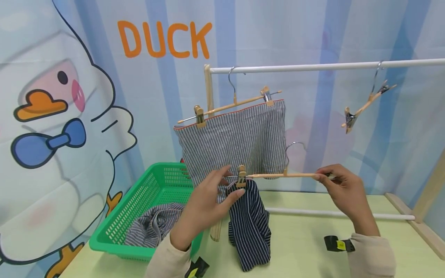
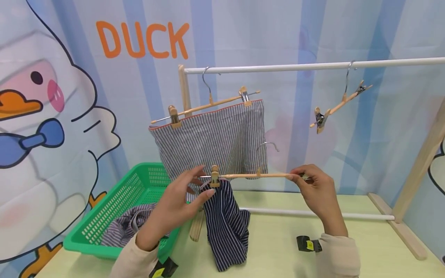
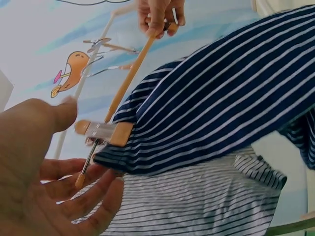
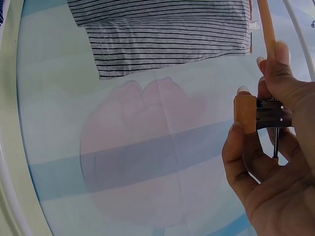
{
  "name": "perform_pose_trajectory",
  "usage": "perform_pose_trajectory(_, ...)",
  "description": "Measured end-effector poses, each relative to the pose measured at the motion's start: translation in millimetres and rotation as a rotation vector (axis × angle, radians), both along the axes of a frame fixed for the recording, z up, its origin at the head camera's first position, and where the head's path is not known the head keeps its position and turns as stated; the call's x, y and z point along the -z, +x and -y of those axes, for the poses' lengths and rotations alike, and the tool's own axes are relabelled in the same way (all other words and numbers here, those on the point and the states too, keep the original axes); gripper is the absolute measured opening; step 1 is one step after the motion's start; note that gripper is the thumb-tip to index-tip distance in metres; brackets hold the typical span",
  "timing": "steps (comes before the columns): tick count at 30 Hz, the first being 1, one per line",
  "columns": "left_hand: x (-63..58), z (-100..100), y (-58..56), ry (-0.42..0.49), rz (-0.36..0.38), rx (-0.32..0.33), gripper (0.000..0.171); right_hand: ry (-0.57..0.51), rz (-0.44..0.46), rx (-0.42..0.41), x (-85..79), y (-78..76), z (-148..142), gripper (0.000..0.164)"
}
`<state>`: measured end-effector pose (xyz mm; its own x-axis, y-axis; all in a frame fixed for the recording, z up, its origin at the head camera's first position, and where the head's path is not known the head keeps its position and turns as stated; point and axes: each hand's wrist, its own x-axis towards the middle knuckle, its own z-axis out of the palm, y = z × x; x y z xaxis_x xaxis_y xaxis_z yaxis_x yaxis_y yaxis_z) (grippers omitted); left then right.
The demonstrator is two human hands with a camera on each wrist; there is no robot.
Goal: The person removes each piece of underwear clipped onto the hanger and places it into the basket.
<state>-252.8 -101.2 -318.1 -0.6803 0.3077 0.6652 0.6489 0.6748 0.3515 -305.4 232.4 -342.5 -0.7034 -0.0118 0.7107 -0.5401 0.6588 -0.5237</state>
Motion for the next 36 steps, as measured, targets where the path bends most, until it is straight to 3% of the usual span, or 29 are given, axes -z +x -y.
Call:
perform_pose_trajectory(7, 3.5, -6, -2.6, 0.067, -0.073, 0.037, 0.044, 0.027, -0.023, -0.035, -0.9, -1.1, 3, 0.007)
perform_pose_trajectory(24, 13.4, -14, -10.8, 0.214, -0.054, 0.127, 0.027, 0.077, 0.007, -0.095, -2.2, 0.2, 7, 0.007)
perform_pose_trajectory(36, 18.0, -19, -14.5, 0.294, -0.045, 0.113, 0.022, 0.086, -0.035, -0.112, 0.4, -2.1, 8, 0.007)
